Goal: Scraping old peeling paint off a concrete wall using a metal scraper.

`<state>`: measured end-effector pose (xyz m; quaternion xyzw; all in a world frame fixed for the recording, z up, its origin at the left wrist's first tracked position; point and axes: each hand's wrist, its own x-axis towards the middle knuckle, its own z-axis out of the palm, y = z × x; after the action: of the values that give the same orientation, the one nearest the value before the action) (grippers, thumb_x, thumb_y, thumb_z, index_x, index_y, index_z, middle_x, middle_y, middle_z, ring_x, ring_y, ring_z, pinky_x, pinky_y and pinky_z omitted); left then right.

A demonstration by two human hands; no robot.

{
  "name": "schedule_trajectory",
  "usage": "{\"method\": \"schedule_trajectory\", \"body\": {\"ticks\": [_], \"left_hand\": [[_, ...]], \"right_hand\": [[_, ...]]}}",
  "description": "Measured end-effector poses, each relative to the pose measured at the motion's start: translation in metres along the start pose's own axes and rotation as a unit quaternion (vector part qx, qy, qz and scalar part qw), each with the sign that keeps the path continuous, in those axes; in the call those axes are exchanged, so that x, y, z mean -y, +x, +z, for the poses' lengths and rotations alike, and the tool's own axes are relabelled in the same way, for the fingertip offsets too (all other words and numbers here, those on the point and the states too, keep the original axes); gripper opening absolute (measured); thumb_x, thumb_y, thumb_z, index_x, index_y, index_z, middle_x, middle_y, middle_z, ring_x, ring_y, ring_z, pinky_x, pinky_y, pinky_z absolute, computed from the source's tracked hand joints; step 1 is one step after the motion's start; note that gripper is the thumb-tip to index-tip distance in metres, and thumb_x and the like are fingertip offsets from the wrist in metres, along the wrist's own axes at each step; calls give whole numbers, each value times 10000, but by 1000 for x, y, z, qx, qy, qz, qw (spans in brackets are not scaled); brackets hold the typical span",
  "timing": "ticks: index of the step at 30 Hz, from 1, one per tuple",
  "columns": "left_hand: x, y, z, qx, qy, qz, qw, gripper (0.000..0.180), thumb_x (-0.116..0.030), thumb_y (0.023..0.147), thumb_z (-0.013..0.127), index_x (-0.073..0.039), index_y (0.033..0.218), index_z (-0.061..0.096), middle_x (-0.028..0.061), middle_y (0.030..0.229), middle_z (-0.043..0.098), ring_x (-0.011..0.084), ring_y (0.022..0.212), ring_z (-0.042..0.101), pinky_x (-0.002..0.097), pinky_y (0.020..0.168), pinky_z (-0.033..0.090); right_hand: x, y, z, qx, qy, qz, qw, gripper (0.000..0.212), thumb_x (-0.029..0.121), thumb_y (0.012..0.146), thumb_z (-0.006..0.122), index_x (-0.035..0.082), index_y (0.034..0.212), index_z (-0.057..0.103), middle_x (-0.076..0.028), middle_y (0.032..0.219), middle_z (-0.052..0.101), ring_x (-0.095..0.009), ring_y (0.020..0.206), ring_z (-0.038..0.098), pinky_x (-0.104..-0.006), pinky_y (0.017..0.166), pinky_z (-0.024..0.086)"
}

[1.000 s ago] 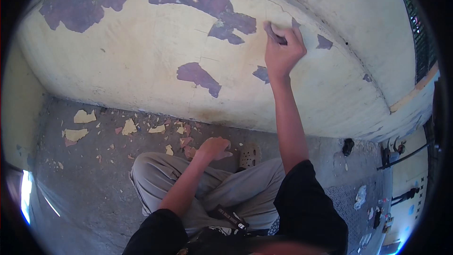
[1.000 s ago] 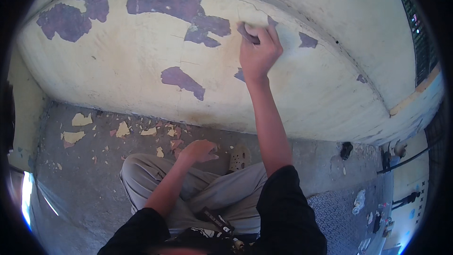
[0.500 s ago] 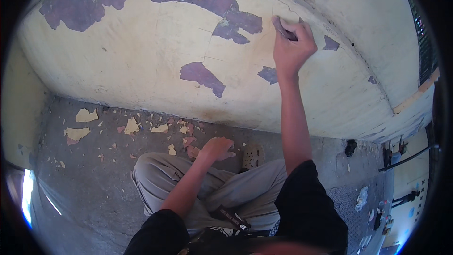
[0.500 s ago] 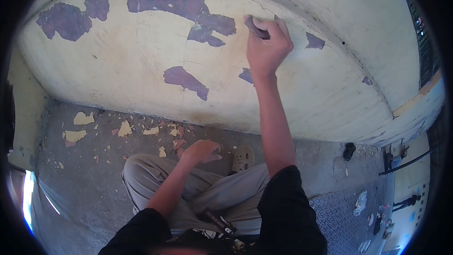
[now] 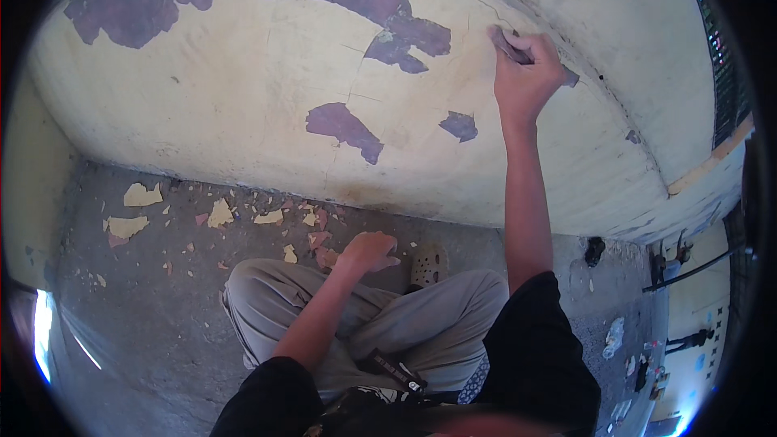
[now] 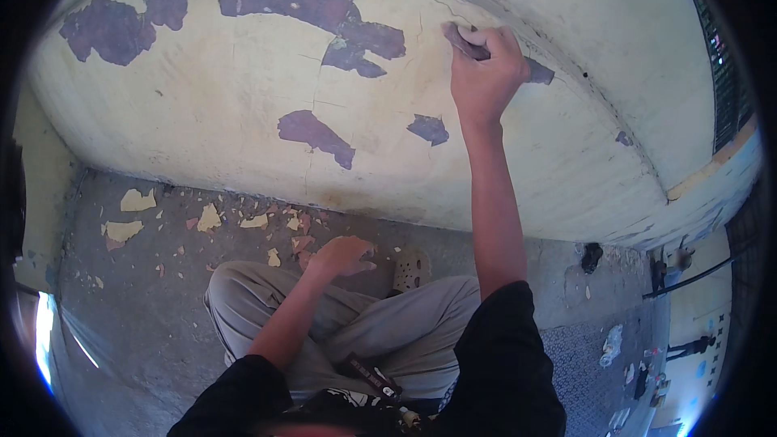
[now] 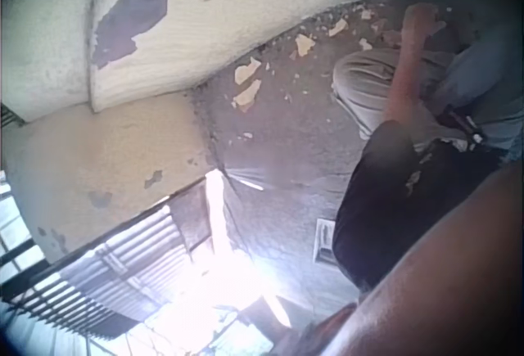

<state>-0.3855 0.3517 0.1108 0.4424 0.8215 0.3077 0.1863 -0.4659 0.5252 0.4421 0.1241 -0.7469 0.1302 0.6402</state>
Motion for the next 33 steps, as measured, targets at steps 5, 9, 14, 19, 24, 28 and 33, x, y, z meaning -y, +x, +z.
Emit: {"method": "schedule_trajectory", "body": {"ticks": [5,9,14,19,24,28,33], "left_hand": [[0,3,3,16,-1,-2,1000,370,-402,848,741,-66,1000,708,186,973,717,384,976,686,486,868,529],[-8,-3,-4,55,15,-31,998,402,-405,845,743,-78,1076,708,185,1011,719,384,1011,681,482,894,527],[1,-2,1,5,18,-8,1000,424,-423,856,723,-78,1102,703,164,973,723,369,966,689,481,855,528],[6,2,4,12,20,3,1000,424,-428,860,719,-78,1099,704,168,967,725,371,970,691,486,855,529],[-1,-1,1,38,21,-9,999,435,-436,861,715,-72,1098,700,167,964,724,375,970,688,482,858,528],[1,0,4,20,7,-7,1000,373,-400,844,744,-61,993,696,177,964,715,381,965,686,490,854,530],[4,-2,1,22,5,-19,1000,380,-398,847,744,-58,1010,698,185,971,716,386,970,685,491,860,529]], "right_hand": [[10,12,17,-42,23,-56,997,230,52,699,910,8,752,690,-47,694,620,-132,603,614,-273,551,473],[21,17,25,-8,10,-62,998,233,51,691,914,7,744,691,-56,704,632,-138,584,614,-279,538,473],[-5,3,10,-50,56,-55,996,182,12,684,875,45,727,702,-72,670,597,-207,550,613,-327,491,433],[5,4,0,-4,22,-34,999,159,-34,720,842,24,785,710,-65,705,609,-177,577,632,-302,510,473],[29,15,17,35,80,-45,995,171,-44,721,817,42,811,700,-65,758,613,-202,637,654,-324,553,492],[17,13,21,33,-8,-77,996,188,7,725,832,53,784,660,-64,746,592,-208,635,606,-338,559,459],[-2,3,2,11,-21,-35,999,211,7,696,830,51,749,630,-68,725,585,-256,603,595,-368,550,445]]}}
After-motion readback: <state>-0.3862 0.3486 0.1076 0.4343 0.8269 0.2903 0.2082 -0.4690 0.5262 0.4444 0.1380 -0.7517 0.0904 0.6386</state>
